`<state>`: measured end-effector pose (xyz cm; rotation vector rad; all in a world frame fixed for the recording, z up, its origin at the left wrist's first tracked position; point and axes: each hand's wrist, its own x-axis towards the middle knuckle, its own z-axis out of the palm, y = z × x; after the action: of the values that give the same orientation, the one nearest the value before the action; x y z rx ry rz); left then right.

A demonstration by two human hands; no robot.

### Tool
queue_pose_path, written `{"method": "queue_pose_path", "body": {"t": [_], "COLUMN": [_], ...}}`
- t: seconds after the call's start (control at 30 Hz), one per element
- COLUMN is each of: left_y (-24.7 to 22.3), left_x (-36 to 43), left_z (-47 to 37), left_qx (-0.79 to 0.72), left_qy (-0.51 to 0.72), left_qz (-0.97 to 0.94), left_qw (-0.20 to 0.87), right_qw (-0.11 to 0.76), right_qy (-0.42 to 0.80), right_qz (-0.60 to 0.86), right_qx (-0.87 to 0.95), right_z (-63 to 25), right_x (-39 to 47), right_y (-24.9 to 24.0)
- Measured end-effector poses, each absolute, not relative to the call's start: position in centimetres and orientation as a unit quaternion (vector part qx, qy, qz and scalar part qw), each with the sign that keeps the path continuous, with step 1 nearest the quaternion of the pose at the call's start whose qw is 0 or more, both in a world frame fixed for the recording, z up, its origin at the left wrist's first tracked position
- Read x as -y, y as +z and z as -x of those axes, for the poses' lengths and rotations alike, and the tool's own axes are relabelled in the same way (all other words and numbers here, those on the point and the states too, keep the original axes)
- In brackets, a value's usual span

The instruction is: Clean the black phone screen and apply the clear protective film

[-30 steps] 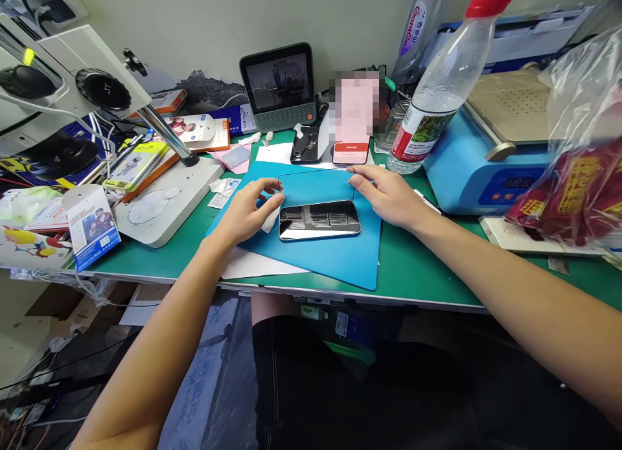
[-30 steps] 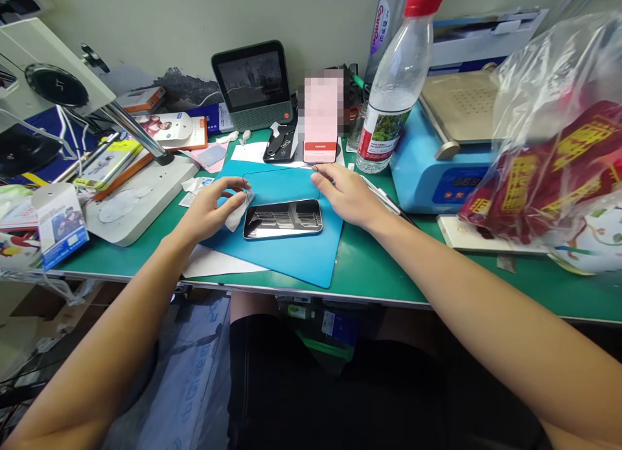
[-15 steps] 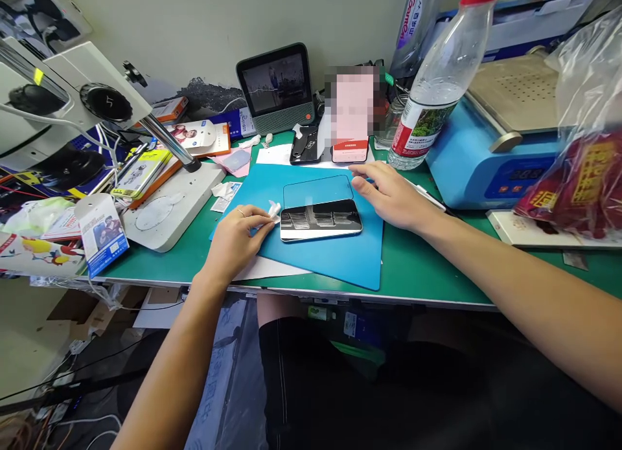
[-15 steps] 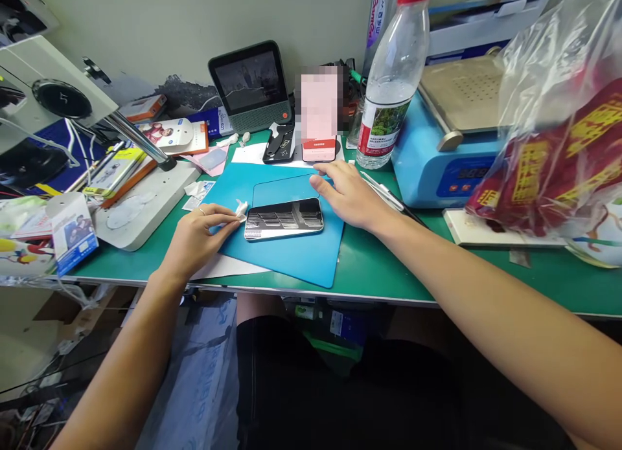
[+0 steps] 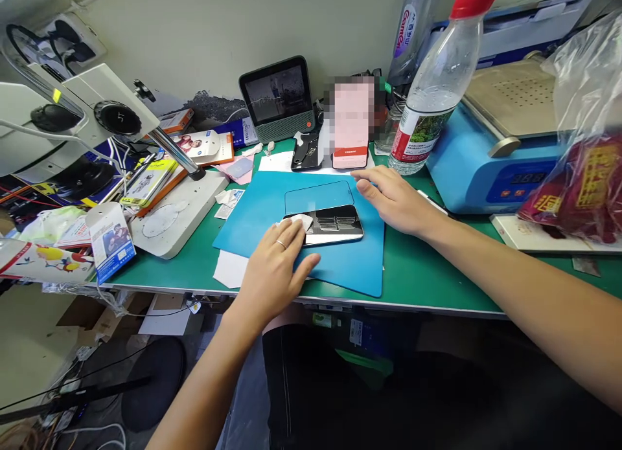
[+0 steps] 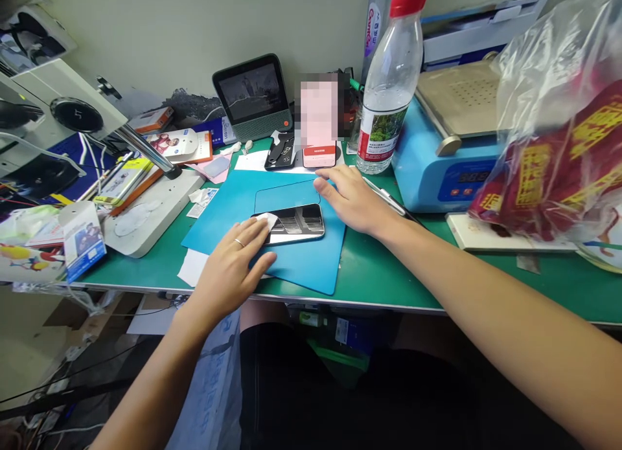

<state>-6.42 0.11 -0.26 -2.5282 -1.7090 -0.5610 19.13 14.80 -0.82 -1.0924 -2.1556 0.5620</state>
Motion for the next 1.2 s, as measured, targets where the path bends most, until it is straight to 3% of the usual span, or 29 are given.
{"method": "queue_pose_path", "body": {"t": [0.17, 0.6, 1.03, 1.2], "left_y": [-0.8, 0.3, -0.7, -0.1], "left_x": [0.5, 0.0, 0.0, -1.0], "left_z": [6.3, 5.2, 5.4, 2.0], "left_qx": [0.608, 0.551, 0.585, 0.508], "left_qy": [-0.124, -0.187, -0.187, -0.189], "left_qz": [0.784, 0.813, 0.789, 0.84], "left_qw": [0.025, 0.018, 0.016, -0.002], "right_qw": [0.323, 0.36, 0.323, 0.334], "right_qy": [0.225, 0.22, 0.223, 0.238], "right_qz": [0.417, 0.422, 0.441, 0.422], "right_qx": [0.82, 0.802, 0.807, 0.809], "right_z": [-19.2, -19.7, -19.4, -19.7], "right_x": [-14.7, -15.4, -14.6, -14.6], "right_y": [-0.7, -1.0, -0.2, -0.4]}}
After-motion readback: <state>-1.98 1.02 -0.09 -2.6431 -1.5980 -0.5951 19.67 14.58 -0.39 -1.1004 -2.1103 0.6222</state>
